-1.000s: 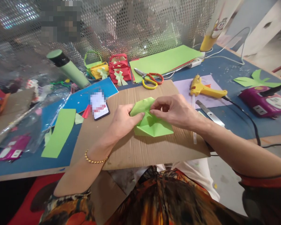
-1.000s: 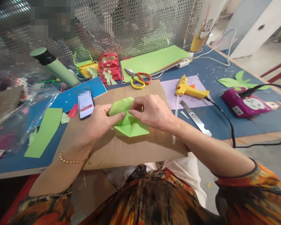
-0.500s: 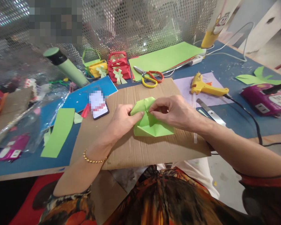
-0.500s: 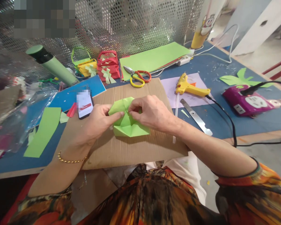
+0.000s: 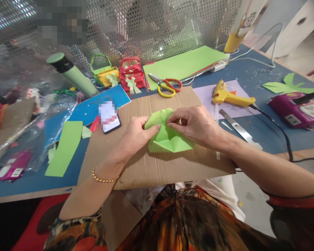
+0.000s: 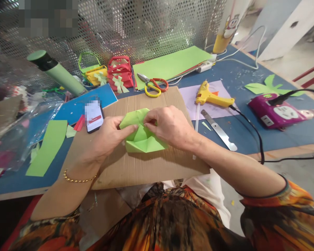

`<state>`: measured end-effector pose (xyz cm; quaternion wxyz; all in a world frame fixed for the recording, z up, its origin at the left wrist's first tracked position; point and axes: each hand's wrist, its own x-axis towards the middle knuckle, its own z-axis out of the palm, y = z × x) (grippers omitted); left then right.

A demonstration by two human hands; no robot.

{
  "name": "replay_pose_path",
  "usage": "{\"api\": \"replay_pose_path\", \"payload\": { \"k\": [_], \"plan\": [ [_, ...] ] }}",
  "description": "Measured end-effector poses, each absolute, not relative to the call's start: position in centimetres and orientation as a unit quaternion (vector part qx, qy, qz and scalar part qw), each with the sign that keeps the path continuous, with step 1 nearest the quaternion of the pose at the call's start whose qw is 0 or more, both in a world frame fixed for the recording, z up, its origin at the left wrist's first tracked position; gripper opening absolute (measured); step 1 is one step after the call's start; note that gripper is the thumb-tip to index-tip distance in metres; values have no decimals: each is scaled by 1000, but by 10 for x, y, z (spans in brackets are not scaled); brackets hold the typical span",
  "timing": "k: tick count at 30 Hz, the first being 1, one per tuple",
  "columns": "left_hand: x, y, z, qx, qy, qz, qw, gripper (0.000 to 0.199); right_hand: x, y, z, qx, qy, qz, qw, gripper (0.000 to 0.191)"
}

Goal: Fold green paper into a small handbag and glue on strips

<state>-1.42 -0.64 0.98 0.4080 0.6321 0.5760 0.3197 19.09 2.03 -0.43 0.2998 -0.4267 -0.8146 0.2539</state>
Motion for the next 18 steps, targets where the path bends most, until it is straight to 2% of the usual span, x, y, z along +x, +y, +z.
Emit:
{"api": "replay_pose_path", "payload": {
  "k": [10, 15, 18],
  "plan": [
    [-14, -7, 10, 614, 568, 334, 434, 15, 191, 18, -4, -368, -839, 254, 310, 14],
    [-15, -8, 9, 621, 561, 342, 427, 17, 193, 14, 1, -336, -860, 248, 294, 33],
    [-16, -8, 8, 622, 574, 346, 404, 18, 195, 11, 3, -336, -867, 229, 288, 35]
  ]
}}
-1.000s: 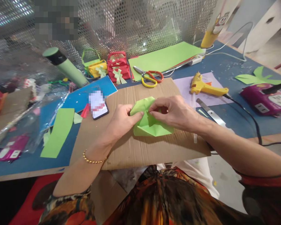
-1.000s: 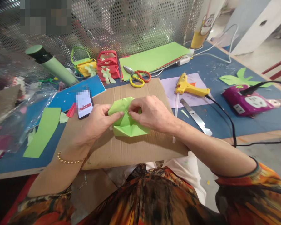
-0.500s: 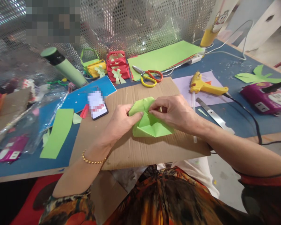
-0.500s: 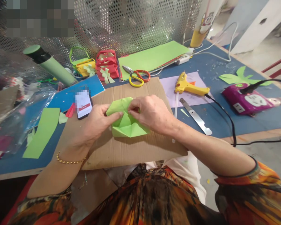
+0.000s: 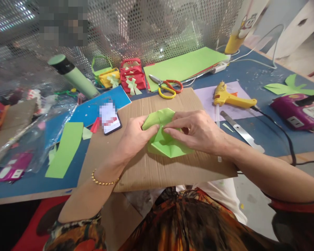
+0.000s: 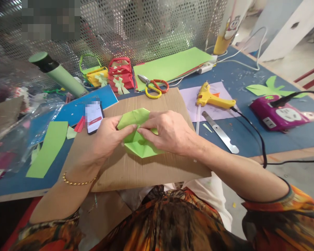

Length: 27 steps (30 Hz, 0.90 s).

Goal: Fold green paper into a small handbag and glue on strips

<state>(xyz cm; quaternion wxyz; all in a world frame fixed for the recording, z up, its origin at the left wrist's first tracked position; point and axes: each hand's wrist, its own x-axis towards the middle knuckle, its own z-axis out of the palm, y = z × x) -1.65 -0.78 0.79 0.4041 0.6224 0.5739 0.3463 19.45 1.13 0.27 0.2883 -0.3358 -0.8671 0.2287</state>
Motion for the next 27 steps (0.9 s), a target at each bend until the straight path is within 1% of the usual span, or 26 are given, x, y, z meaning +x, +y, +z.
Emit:
{"api": "replay_pose_path", "payload": {
  "k": [5, 10, 16, 21, 23, 25, 26, 27],
  "plan": [
    [-18, -8, 6, 609, 577, 360, 408, 19, 197, 8, 2, -328, -877, 203, 288, 39],
    [-18, -8, 6, 593, 578, 380, 412, 19, 197, 6, 3, -322, -887, 191, 269, 43],
    [-18, -8, 7, 588, 579, 378, 418, 20, 197, 5, 3, -311, -894, 177, 269, 45],
    [-19, -8, 8, 604, 580, 372, 400, 20, 197, 7, 3, -313, -882, 173, 306, 48],
    [-18, -9, 8, 609, 583, 369, 391, 20, 198, 8, 1, -336, -867, 163, 329, 43],
    [-16, -9, 9, 615, 584, 366, 384, 19, 200, 11, -2, -359, -853, 141, 351, 33],
    [-15, -9, 9, 620, 585, 362, 378, 19, 200, 13, -5, -367, -847, 128, 362, 32],
    [-14, -10, 9, 629, 585, 356, 368, 18, 200, 15, -9, -372, -844, 115, 370, 39]
  ]
}}
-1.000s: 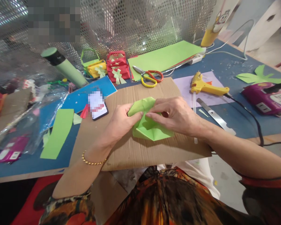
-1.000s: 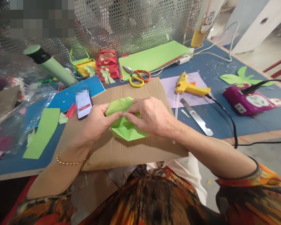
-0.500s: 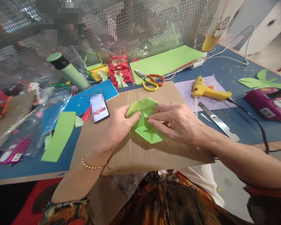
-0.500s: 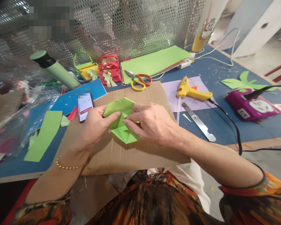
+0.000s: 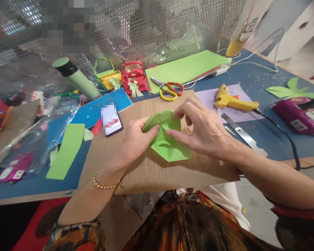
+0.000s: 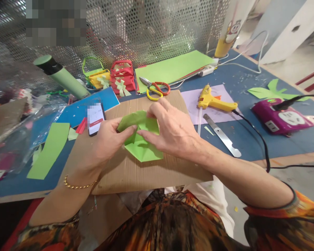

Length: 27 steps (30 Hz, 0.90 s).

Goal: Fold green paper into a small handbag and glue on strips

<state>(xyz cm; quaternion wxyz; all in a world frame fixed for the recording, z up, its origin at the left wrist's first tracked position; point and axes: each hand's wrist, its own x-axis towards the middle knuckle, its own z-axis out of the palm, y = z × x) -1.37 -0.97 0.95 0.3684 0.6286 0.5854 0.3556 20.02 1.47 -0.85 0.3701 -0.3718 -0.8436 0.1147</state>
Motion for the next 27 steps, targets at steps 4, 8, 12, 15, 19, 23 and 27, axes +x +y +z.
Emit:
{"api": "replay_pose_path", "payload": {
  "k": [4, 8, 12, 15, 19, 23, 27],
  "plan": [
    [-10, -12, 9, 662, 579, 327, 346, 22, 198, 21, -22, -367, -850, 111, 362, 85],
    [-11, -13, 8, 668, 557, 316, 379, 19, 193, 22, -18, -392, -844, 211, 299, 67],
    [-14, -11, 6, 680, 545, 336, 356, 15, 190, 20, -1, -438, -806, 306, 254, 15],
    [-13, -10, 5, 688, 538, 332, 356, 20, 188, 21, 4, -444, -773, 368, 265, 19],
    [-10, -12, 4, 709, 539, 323, 321, 29, 187, 23, -2, -439, -737, 424, 292, 23],
    [-11, -13, 6, 726, 503, 330, 332, 37, 189, 24, -7, -417, -717, 468, 304, 25],
    [-15, -13, 12, 698, 480, 339, 409, 33, 191, 26, -8, -378, -681, 535, 327, 38]
  ]
}}
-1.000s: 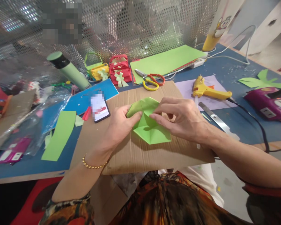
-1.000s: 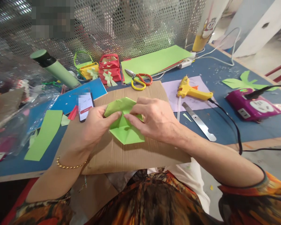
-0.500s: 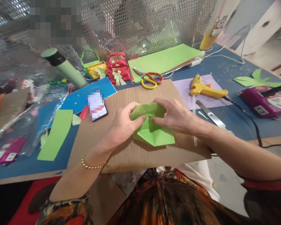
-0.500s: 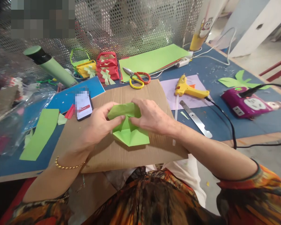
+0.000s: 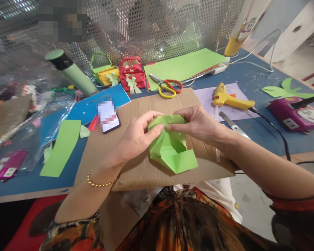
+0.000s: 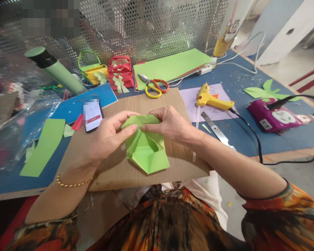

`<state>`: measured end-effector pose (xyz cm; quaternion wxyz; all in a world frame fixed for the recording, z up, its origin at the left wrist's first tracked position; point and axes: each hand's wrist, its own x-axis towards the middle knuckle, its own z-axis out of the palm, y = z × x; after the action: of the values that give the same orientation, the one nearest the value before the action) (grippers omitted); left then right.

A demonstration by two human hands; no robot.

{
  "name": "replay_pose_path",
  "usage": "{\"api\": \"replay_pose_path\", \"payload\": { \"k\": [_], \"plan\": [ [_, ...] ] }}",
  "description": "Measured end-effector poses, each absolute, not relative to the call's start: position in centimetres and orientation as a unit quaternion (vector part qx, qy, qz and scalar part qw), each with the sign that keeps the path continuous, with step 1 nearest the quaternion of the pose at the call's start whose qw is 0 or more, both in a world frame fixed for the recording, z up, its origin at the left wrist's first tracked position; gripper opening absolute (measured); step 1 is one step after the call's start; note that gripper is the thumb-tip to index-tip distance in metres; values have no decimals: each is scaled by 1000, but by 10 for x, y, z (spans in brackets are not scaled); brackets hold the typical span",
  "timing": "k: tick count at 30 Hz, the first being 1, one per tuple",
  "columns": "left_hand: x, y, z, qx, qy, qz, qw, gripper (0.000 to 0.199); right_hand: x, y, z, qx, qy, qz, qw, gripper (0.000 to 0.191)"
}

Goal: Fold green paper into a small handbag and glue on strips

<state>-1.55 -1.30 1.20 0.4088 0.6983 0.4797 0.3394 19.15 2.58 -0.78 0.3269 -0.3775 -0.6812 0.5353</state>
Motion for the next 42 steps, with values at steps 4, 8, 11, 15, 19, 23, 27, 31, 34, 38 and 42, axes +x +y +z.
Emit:
{"api": "replay_pose_path", "payload": {
  "k": [4, 8, 11, 15, 19, 23, 27, 31, 34, 38, 42],
  "plan": [
    [-19, -14, 16, 687, 488, 340, 417, 31, 193, 27, -7, -363, -647, 581, 334, 44],
    [-19, -16, 17, 707, 486, 343, 384, 31, 194, 29, -5, -353, -614, 629, 320, 42],
    [-19, -17, 19, 728, 484, 354, 331, 26, 195, 30, -5, -340, -601, 650, 318, 39],
    [-18, -19, 22, 744, 500, 325, 302, 11, 194, 31, -5, -332, -592, 659, 325, 37],
    [-16, -22, 23, 739, 518, 311, 296, 22, 194, 30, -4, -327, -591, 668, 312, 36],
    [-15, -22, 23, 738, 531, 321, 264, 23, 193, 27, 1, -317, -590, 680, 299, 33],
    [-14, -21, 23, 752, 529, 329, 216, 30, 191, 26, 4, -319, -589, 680, 300, 34],
    [-14, -21, 22, 764, 525, 319, 197, 30, 189, 25, 3, -324, -586, 679, 301, 29],
    [-14, -22, 21, 768, 525, 308, 201, 30, 189, 23, 3, -330, -597, 668, 297, 28],
    [-16, -22, 23, 768, 518, 310, 216, 30, 193, 24, 1, -342, -647, 600, 323, 35],
    [-20, -18, 27, 746, 523, 308, 275, 28, 202, 24, 2, -355, -746, 336, 452, 27]
  ]
}}
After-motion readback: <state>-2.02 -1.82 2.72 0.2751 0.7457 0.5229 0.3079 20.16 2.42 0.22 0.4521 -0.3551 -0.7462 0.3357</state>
